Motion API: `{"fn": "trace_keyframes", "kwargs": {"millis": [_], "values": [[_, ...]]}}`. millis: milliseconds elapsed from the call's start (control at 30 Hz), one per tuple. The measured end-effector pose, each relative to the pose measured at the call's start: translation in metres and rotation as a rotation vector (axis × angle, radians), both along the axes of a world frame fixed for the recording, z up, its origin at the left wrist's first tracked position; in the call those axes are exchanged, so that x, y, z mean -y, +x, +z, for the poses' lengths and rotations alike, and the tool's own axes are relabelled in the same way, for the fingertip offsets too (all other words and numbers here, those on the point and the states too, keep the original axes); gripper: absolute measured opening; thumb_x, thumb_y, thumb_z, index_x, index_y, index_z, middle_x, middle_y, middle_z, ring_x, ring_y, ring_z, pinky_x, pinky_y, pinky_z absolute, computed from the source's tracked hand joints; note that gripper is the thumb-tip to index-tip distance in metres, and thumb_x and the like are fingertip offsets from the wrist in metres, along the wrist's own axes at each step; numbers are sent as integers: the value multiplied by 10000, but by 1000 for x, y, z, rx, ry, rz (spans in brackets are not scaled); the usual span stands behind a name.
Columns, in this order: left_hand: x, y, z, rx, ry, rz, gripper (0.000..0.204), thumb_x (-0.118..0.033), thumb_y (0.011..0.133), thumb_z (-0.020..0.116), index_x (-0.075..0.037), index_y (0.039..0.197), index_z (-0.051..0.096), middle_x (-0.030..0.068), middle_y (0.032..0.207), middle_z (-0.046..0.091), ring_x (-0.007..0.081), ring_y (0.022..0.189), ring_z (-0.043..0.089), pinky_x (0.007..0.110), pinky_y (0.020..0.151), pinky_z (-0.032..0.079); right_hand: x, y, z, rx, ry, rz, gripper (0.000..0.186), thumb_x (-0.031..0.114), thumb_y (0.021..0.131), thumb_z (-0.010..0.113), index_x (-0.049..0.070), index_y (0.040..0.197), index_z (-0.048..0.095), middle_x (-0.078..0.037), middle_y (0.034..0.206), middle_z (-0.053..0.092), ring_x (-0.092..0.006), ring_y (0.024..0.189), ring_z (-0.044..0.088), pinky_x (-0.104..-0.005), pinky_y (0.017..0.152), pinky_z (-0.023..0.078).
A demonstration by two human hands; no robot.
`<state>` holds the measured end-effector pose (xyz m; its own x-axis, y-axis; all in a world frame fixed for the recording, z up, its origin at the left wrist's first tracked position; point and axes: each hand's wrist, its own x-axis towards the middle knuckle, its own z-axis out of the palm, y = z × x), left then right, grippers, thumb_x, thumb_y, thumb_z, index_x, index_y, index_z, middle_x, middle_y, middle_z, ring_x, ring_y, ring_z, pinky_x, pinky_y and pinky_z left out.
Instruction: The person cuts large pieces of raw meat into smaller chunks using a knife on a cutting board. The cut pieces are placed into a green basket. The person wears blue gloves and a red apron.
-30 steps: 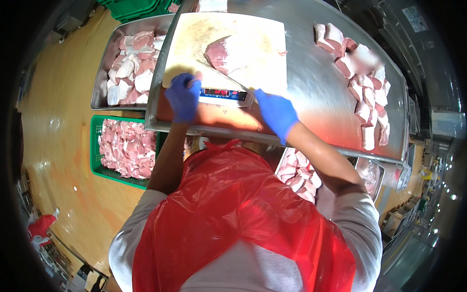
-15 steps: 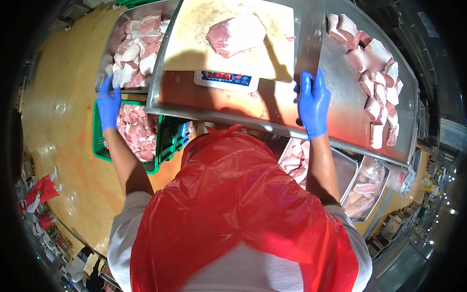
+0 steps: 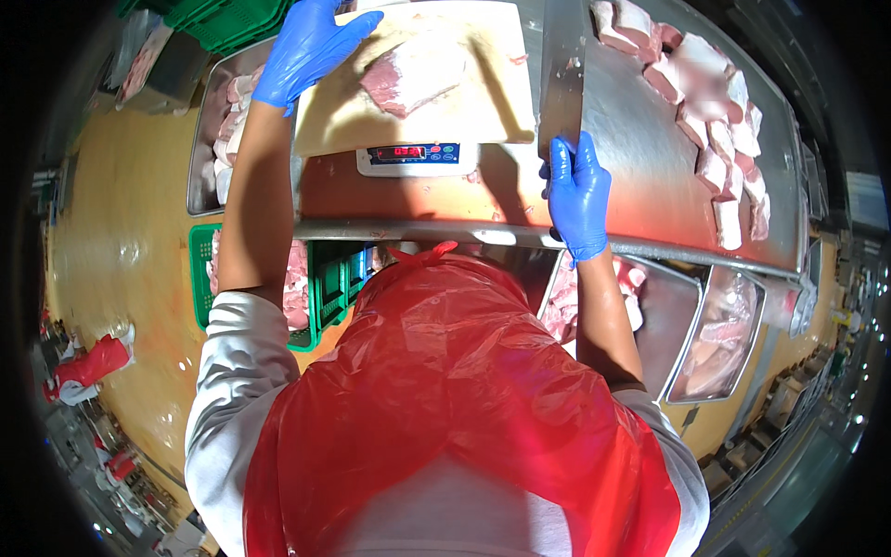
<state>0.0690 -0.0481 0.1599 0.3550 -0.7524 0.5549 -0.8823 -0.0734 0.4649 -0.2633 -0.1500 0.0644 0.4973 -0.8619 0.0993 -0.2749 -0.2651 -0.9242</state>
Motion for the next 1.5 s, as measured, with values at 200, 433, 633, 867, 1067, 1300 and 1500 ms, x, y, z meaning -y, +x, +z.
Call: {"fn": "trace_keyframes", "kwargs": {"millis": [200,433,633,867,1067,1300,1500], "values": [[37,-20,-4,-146,180,-164,365,-169,858,634,38,1159,642,254,1139,672,416,1020,655,442,849,541,-7,-28,-13,-37,69,-86,195,182,1056,544,18,1146,597,-48,745,623,-80,581,559,-265,490,483],[52,-32,-99,76,620,25,916,-346,631,809,-286,1473,453,198,1298,553,401,1213,540,560,986,467,-15,-20,-21,-82,124,-144,214,211,1056,545,8,1104,588,-37,724,604,-79,557,535,-265,474,472],[-14,-50,-69,102,544,108,654,-294,719,781,-274,1337,568,170,1136,608,373,992,646,553,816,540,-11,-19,-39,-106,64,-105,239,208,1062,535,-23,1111,571,-42,685,580,-86,519,522,-267,446,461],[-84,122,-76,412,196,811,595,-175,802,687,-244,1379,559,198,1173,585,397,1040,610,602,831,497,2,-21,-34,-128,21,-121,233,198,1062,528,2,1172,587,-42,691,591,-78,512,524,-268,433,448],[-9,34,-67,166,121,76,483,-99,810,622,-189,1284,659,173,1309,610,368,1257,547,499,996,459,-23,-17,-39,-59,99,-127,169,198,1057,540,36,1060,588,-25,672,582,-66,523,507,-266,442,437],[134,-99,-42,172,456,-487,453,-192,850,644,-138,1300,633,182,1260,564,363,1171,567,508,974,462,-37,-104,-63,-41,198,-441,192,191,1051,559,19,1124,604,-12,718,606,-75,559,514,-246,447,412],[286,-189,-81,235,477,-743,544,-227,829,687,-136,1355,583,171,1253,586,383,1164,580,496,972,482,-24,-205,-101,-119,176,-713,270,218,1049,560,-9,1193,591,-41,686,614,-96,549,544,-299,457,424]]}}
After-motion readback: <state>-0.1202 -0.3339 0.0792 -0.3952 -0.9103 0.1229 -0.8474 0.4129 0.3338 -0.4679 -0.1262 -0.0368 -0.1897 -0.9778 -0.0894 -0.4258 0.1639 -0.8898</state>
